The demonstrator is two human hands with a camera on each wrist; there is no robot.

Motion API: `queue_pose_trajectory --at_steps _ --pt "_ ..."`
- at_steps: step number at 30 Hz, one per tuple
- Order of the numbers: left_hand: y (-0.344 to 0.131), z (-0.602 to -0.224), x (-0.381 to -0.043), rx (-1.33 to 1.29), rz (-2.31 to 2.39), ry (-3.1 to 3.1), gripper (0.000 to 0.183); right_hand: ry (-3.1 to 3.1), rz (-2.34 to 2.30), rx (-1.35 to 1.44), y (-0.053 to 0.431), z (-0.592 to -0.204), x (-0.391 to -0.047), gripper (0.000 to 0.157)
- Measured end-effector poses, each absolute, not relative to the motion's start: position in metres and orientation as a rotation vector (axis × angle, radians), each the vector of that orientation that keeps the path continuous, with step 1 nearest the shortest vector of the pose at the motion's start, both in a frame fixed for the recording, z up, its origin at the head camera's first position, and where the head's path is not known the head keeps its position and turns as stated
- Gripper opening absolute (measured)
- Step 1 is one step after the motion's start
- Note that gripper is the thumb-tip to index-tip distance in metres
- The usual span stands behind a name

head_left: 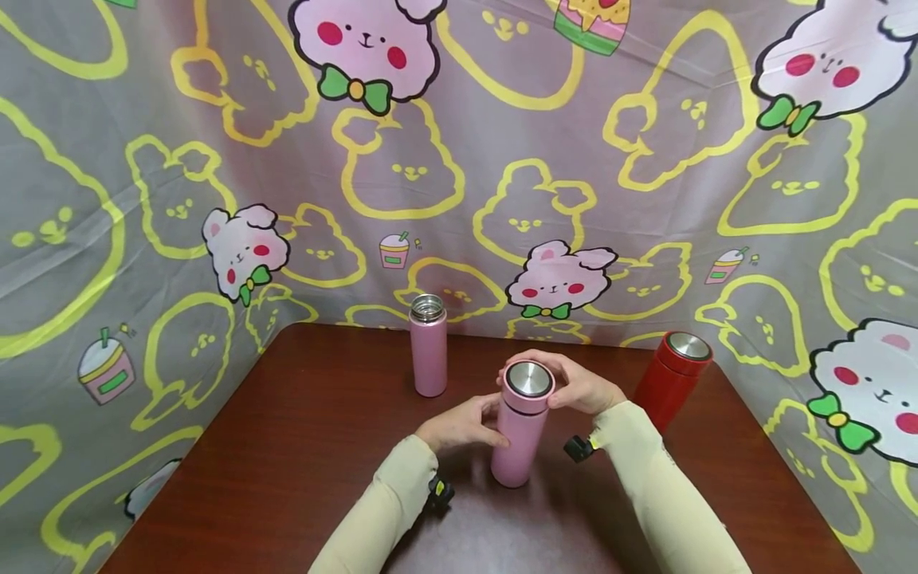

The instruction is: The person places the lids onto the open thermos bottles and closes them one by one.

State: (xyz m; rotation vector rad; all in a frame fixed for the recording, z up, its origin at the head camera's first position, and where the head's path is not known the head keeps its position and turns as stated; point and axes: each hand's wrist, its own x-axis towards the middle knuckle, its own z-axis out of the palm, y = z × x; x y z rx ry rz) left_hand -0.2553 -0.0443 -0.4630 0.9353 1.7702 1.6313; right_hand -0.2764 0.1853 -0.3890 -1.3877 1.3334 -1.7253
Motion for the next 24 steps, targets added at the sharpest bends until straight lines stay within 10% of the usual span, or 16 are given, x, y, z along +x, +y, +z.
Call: queue_pose_trajectory --at_steps 24 --pt "-0.039 -0.458 -0.235 0.963 1.640 1.966 0.064 2.089 -1.930 -1.085 0.183 -0.392 -0.227 0.055"
